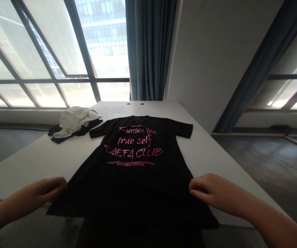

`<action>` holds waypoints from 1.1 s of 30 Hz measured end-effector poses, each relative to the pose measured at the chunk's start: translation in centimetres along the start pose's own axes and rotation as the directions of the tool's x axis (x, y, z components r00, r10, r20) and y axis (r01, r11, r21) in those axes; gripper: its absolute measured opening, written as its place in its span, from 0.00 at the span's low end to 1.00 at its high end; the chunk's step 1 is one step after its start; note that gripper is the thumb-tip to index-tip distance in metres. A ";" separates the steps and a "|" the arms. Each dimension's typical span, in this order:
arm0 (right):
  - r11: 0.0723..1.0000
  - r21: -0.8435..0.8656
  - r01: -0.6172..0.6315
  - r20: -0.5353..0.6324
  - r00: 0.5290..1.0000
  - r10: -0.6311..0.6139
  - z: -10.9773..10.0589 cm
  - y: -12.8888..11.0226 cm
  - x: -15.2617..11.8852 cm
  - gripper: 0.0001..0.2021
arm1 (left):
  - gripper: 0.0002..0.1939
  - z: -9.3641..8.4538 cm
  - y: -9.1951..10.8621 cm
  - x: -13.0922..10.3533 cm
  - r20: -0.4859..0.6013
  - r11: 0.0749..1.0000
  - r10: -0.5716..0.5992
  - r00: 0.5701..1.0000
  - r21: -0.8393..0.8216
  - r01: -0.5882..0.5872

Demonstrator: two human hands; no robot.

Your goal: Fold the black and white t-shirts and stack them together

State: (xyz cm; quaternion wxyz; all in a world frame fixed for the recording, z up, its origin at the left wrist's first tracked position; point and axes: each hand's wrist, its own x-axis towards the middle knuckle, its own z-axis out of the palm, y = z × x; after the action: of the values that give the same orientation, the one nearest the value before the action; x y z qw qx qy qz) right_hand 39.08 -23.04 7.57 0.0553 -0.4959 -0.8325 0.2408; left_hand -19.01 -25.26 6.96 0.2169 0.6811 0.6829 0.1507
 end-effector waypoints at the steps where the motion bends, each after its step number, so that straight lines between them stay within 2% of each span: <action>1: 1.000 -0.021 0.007 -0.037 0.999 -0.008 -0.3 -0.4 1.1 0.11 | 0.17 0.2 0.6 1.1 0.025 0.997 0.030 0.999 0.064 -0.031; 2: 0.998 -0.049 0.027 -0.083 0.996 -0.031 -0.5 -0.6 2.4 0.12 | 0.18 0.5 1.2 2.5 0.026 0.989 0.033 0.999 0.146 -0.037; 5: 0.986 -0.133 0.104 -0.165 0.978 -0.126 -0.3 0.3 7.5 0.19 | 0.22 2.1 2.0 7.8 -0.106 0.941 0.081 0.991 0.335 -0.041; 8: 0.985 -0.169 0.018 -0.172 0.984 -0.048 0.7 3.1 12.6 0.30 | 0.32 3.9 1.5 13.7 -0.115 0.929 0.199 0.973 0.339 -0.150; 11: 0.975 -0.209 -0.076 -0.158 0.987 0.043 1.6 6.6 15.8 0.34 | 0.31 4.8 0.3 17.8 -0.072 0.903 0.336 0.939 0.309 -0.299; 14: 0.968 -0.224 -0.112 -0.157 0.985 0.078 1.9 9.7 16.5 0.36 | 0.25 4.9 -1.1 19.2 -0.126 0.880 0.402 0.907 0.326 -0.345; 17: 0.971 -0.216 -0.101 -0.165 0.984 0.065 1.7 11.7 16.3 0.36 | 0.22 4.6 -2.5 19.3 -0.227 0.887 0.353 0.908 0.391 -0.247; 20: 0.972 -0.220 -0.083 -0.231 0.972 0.031 1.5 12.9 16.8 0.33 | 0.21 4.3 -3.5 19.7 -0.271 0.904 0.297 0.916 0.389 -0.178; 22: 0.972 -0.229 -0.061 -0.324 0.946 -0.017 1.2 13.8 18.0 0.30 | 0.24 3.9 -3.9 20.9 -0.277 0.902 0.339 0.899 0.367 -0.226; 25: 0.963 -0.260 -0.069 -0.508 0.858 -0.075 0.5 15.8 20.7 0.27 | 0.26 3.3 -4.3 23.9 -0.288 0.865 0.448 0.846 0.377 -0.330; 26: 0.960 -0.263 -0.100 -0.562 0.824 -0.068 0.2 16.7 21.7 0.26 | 0.27 3.1 -4.4 25.2 -0.281 0.863 0.451 0.847 0.381 -0.333; 28: 0.949 -0.245 -0.199 -0.629 0.778 0.001 -0.8 18.6 23.4 0.25 | 0.29 2.8 -4.6 27.9 -0.245 0.881 0.388 0.888 0.383 -0.279; 30: 0.929 -0.213 -0.304 -0.635 0.766 0.105 -1.7 20.6 24.7 0.24 | 0.31 2.6 -4.8 30.4 -0.206 0.899 0.286 0.936 0.395 -0.188; 33: 0.915 -0.197 -0.351 -0.608 0.776 0.167 -2.7 22.9 25.9 0.23 | 0.33 2.4 -5.3 33.5 -0.197 0.890 0.165 0.966 0.452 -0.060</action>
State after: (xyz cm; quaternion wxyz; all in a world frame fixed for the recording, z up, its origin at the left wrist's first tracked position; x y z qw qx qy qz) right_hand 45.27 8.93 -4.27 0.1960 -0.6589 -0.7248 -0.0455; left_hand -21.61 7.73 -0.80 -0.0331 0.7291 0.6787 0.0820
